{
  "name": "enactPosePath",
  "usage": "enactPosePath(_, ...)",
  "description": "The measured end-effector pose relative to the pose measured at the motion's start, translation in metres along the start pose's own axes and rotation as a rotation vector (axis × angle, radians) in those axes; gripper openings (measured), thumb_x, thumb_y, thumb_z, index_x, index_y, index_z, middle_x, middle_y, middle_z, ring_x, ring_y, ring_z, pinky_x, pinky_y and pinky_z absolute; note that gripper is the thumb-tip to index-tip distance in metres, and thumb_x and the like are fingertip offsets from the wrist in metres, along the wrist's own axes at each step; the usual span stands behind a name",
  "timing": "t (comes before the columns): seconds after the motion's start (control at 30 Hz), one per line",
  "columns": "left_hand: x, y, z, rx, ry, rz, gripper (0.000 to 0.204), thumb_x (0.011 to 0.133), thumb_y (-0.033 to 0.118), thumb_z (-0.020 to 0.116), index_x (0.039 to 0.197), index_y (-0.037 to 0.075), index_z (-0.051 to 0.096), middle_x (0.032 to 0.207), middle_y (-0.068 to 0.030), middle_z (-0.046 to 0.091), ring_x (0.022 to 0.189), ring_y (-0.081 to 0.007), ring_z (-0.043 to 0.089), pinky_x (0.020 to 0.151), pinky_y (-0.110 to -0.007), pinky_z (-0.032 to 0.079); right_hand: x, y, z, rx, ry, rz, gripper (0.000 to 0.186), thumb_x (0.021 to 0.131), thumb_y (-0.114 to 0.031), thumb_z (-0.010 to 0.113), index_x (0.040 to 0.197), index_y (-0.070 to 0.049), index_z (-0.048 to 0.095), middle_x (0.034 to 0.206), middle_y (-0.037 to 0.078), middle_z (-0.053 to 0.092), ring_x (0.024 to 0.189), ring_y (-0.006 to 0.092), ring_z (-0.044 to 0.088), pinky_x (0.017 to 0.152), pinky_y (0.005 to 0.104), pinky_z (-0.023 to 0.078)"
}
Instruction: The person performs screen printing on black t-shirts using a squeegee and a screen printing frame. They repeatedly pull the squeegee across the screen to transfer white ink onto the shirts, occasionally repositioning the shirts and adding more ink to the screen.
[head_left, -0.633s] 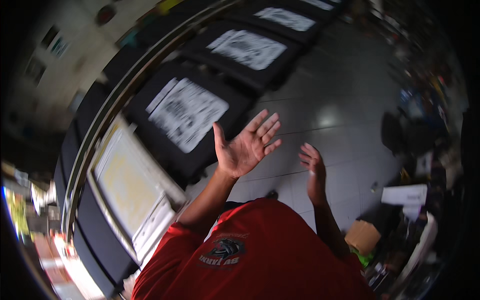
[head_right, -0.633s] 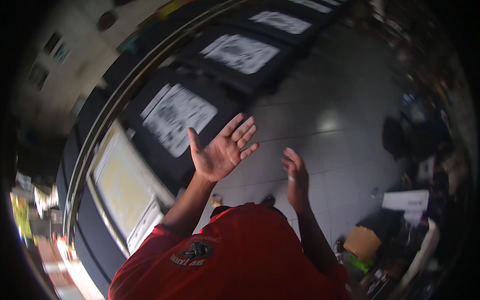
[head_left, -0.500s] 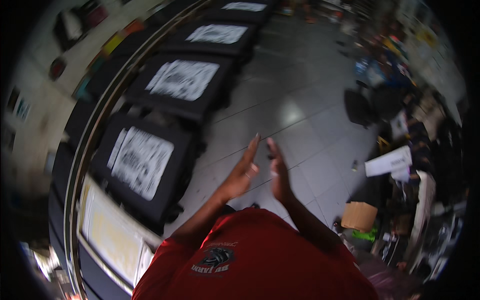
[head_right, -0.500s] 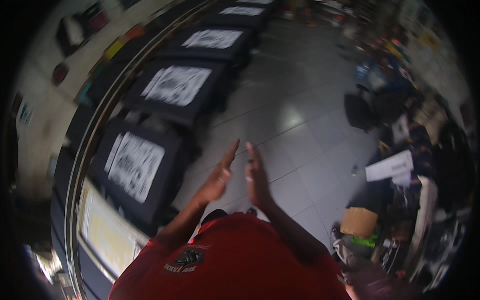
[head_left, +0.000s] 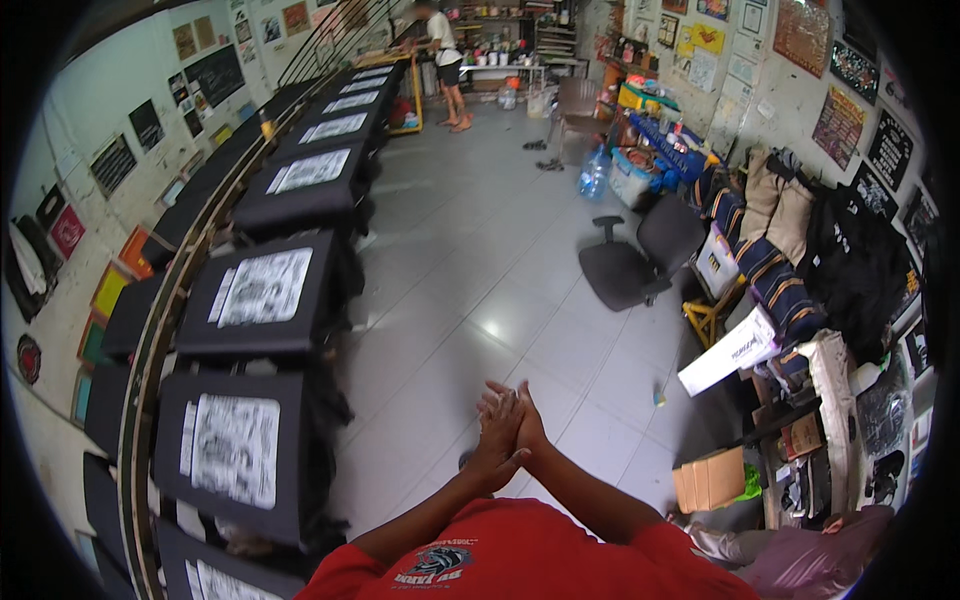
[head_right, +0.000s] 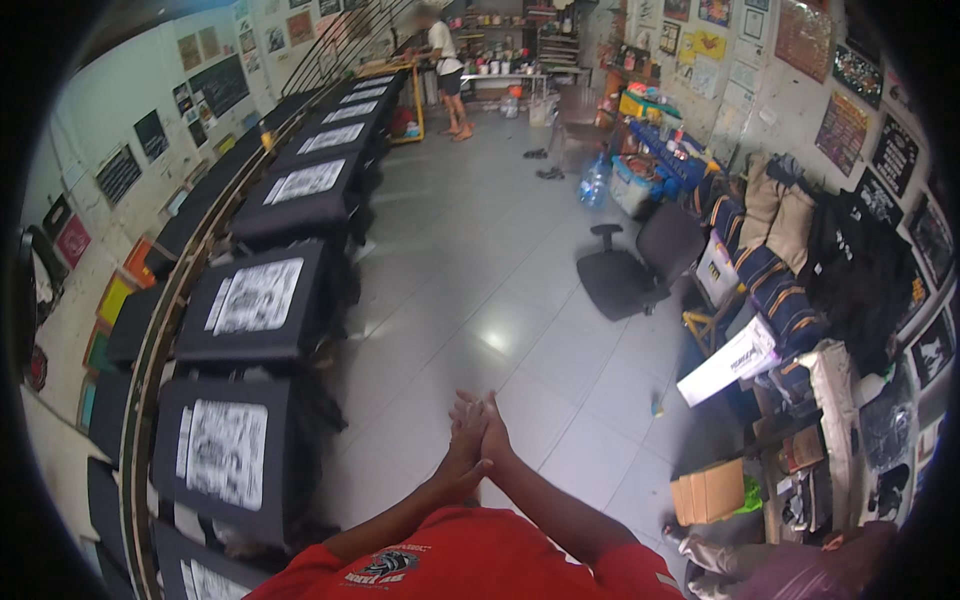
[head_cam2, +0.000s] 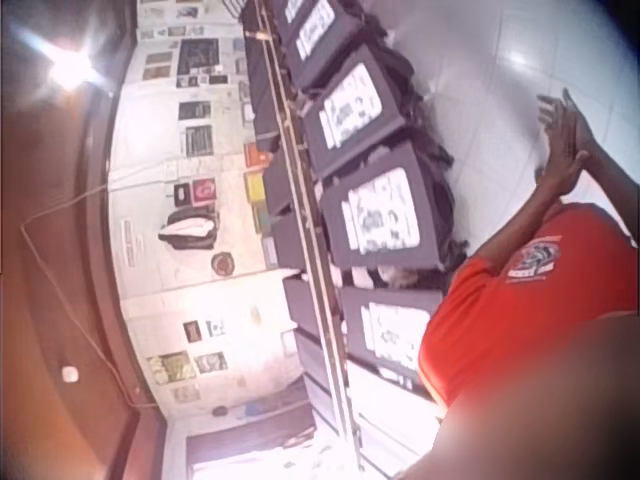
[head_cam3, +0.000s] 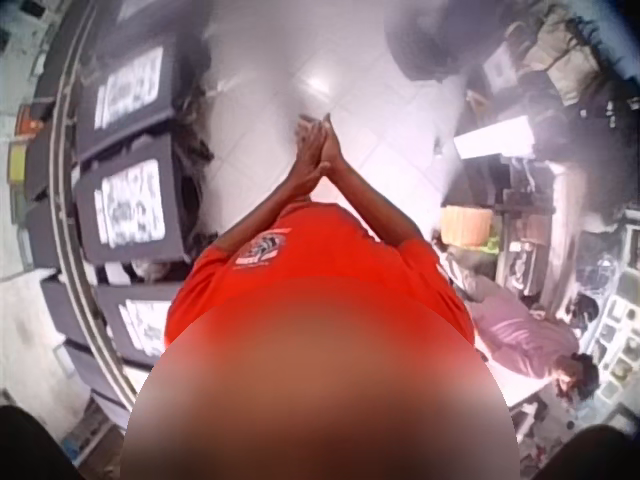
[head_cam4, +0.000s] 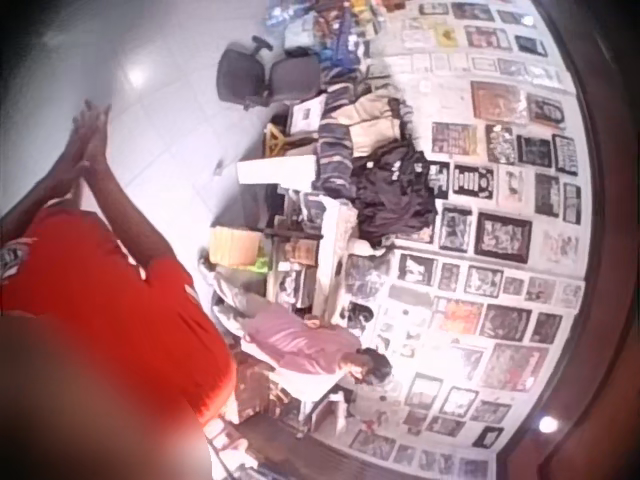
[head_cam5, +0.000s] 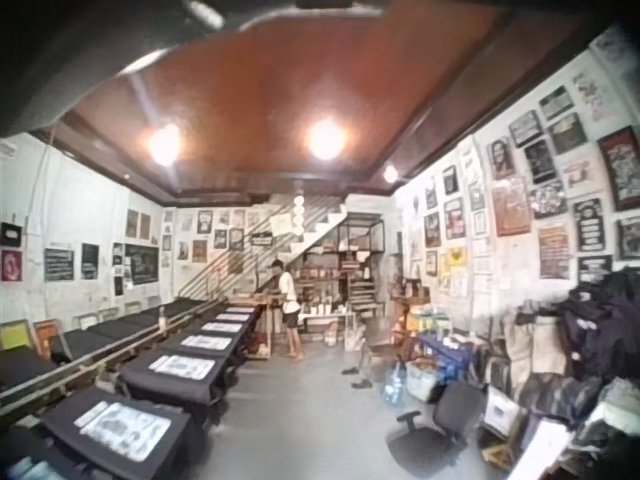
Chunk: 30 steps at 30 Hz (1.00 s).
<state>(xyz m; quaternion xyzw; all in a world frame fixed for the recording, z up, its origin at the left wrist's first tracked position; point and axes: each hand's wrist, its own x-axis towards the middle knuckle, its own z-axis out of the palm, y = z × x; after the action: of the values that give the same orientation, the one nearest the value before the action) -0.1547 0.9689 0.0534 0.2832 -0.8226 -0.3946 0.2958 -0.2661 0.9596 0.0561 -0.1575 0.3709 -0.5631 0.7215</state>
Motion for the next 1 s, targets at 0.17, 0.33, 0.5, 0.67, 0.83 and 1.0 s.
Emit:
enactPosePath(0.17,0.156,-0.109,-0.031,0.462,-0.291,-0.133,0.096,0.085,0.068,0.054,0.152,0.008,0.024,0.157,-0.0286,0.014,0.145,-0.0453,0.014,0.112,-0.066,0.012,0.051,-0.094,-0.053,-0.019,0.074,0.096,0.076,0.101,-0.059,0.016,0.143,0.001,0.038,0.152,0.018,0.034,0.14,0.0298,0.033,0.114,0.0461,0.028)
enactPosePath(0.33,0.275,-0.268,-0.044,0.344,-0.531,-0.371,0.083,0.087,0.061,0.057,0.146,0.006,0.038,0.153,-0.0254,0.028,0.141,-0.0388,0.03,0.111,-0.058,0.025,0.075,-0.113,-0.226,-0.08,0.649,-0.056,0.063,0.103,-0.052,0.025,0.133,-0.002,0.05,0.135,0.015,0.055,0.12,0.0304,0.055,0.101,0.043,0.04)
enactPosePath(0.5,0.305,-0.473,-0.099,0.339,-0.502,-0.71,0.077,0.089,0.058,0.056,0.14,0.001,0.044,0.139,-0.0216,0.05,0.13,-0.0355,0.047,0.107,-0.041,0.04,0.083,-0.053,-0.478,0.164,1.133,0.062,0.069,0.096,-0.06,0.04,0.135,-0.005,0.046,0.133,0.019,0.052,0.112,0.0351,0.056,0.083,0.0422,0.051)
enactPosePath(0.67,0.256,-0.539,-0.182,0.487,-0.422,-1.263,0.073,0.086,0.06,0.057,0.122,-0.003,0.061,0.121,-0.0247,0.062,0.115,-0.0388,0.059,0.098,-0.044,0.047,0.327,-0.23,-0.416,-0.041,1.015,0.074,0.052,0.092,-0.049,0.058,0.122,-0.006,0.052,0.107,0.013,0.062,0.087,0.0244,0.062,0.069,0.0307,0.052)
enactPosePath(0.83,0.314,-0.56,-0.185,0.099,-0.044,-1.413,0.059,0.094,0.052,0.049,0.115,-0.001,0.064,0.114,-0.026,0.064,0.105,-0.0409,0.063,0.09,-0.045,0.049,0.648,-0.479,-0.326,-0.723,0.534,-0.175,0.028,0.097,-0.028,0.052,0.104,-0.003,0.063,0.088,0.006,0.064,0.073,0.0138,0.06,0.059,0.0272,0.046)
enactPosePath(1.0,0.421,-0.63,-0.174,0.051,-0.234,-1.42,0.053,0.096,0.046,0.048,0.117,0.0,0.063,0.114,-0.023,0.065,0.103,-0.0362,0.063,0.091,-0.043,0.05,0.885,-0.629,-0.254,-1.218,0.304,-0.511,0.034,0.096,-0.029,0.057,0.112,0.0,0.063,0.094,0.012,0.068,0.091,0.022,0.064,0.083,0.034,0.049)
